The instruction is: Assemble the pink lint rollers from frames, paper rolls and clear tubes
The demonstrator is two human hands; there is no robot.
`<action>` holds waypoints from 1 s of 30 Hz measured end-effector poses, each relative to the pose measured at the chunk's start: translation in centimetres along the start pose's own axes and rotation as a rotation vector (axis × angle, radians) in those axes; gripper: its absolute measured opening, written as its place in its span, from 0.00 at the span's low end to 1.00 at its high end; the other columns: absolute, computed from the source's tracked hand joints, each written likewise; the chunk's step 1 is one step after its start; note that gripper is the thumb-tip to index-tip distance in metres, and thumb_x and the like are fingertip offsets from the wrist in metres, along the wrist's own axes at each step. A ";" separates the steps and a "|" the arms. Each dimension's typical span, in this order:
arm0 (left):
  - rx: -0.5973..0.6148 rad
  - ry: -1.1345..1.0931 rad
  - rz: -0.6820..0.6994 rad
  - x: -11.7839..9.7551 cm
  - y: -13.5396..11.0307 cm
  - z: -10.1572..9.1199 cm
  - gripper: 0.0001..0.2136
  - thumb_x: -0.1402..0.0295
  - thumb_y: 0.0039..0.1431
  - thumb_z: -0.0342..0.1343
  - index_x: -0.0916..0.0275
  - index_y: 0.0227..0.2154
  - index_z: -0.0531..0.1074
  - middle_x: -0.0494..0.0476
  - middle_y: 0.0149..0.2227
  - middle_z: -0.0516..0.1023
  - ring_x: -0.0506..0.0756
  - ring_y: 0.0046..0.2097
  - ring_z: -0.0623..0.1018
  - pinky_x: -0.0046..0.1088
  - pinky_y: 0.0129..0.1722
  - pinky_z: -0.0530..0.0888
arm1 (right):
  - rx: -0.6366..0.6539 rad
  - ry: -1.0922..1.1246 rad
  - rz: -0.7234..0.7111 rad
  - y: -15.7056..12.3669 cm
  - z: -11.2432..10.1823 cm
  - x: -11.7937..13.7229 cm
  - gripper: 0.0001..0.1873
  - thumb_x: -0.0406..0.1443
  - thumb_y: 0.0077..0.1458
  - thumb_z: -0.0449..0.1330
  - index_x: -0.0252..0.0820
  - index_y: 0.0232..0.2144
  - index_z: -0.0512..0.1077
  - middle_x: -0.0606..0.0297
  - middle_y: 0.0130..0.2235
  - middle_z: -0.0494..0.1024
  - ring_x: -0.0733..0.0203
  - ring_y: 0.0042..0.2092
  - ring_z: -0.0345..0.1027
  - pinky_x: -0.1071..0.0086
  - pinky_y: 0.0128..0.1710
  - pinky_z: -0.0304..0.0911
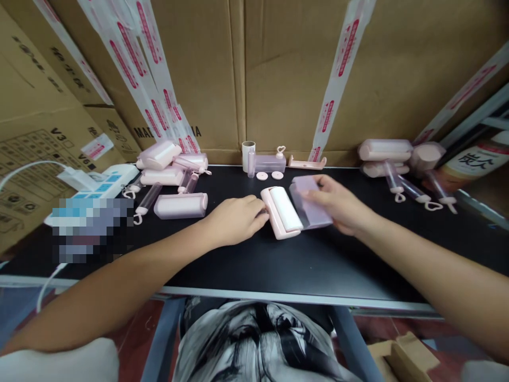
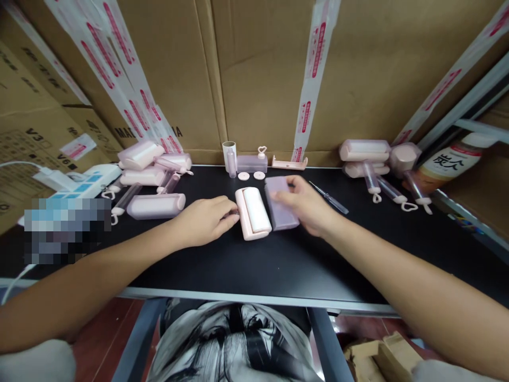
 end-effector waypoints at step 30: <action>0.207 -0.273 0.286 -1.0 -1.6 1.0 0.10 0.62 0.66 0.59 0.60 0.42 0.82 0.54 0.40 0.85 0.54 0.39 0.82 0.28 0.39 0.72 | 0.004 -1.209 -0.518 7.6 -3.6 6.2 0.24 0.51 0.62 0.59 0.47 0.53 0.80 0.55 0.50 0.85 0.41 0.49 0.79 0.50 0.51 0.72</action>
Point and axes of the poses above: each hand's wrist, its own y-axis towards the middle knuckle, its own z-axis out of the palm, x = y × z, the point moved 9 cm from there along y, towards the middle knuckle
